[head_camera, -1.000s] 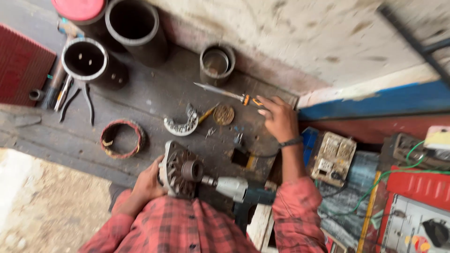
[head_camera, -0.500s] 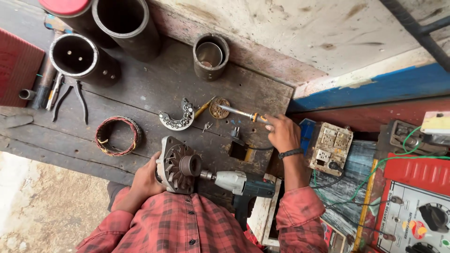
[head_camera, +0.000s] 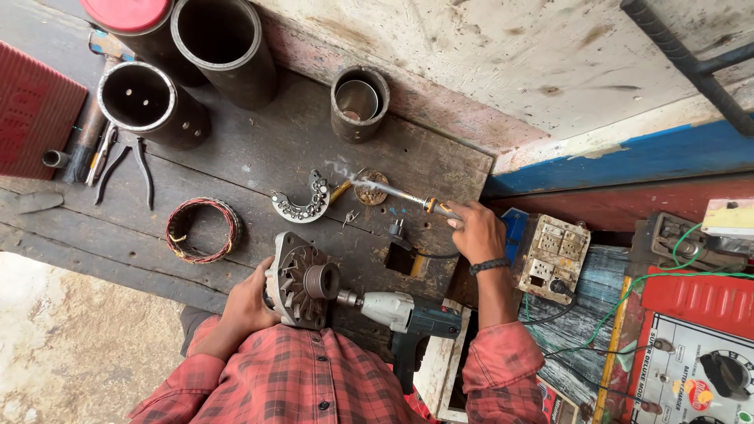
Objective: Repairing a motorcycle alternator component on a workbench using various tools.
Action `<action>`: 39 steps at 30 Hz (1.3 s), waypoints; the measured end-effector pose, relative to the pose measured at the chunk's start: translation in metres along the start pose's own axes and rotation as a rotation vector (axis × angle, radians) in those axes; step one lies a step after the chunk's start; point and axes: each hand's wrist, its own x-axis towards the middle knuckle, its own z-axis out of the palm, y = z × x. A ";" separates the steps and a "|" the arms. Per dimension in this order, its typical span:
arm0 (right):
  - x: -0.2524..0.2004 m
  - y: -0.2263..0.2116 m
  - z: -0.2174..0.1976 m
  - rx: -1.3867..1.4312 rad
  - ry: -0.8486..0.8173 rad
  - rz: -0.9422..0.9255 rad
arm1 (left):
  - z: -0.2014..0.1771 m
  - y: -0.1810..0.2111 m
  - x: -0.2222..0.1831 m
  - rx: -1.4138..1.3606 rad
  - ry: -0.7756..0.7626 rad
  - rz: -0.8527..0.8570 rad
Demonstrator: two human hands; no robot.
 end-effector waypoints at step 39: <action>0.174 -0.026 0.017 0.492 0.099 -0.234 | 0.018 -0.040 0.004 -0.150 -0.017 0.080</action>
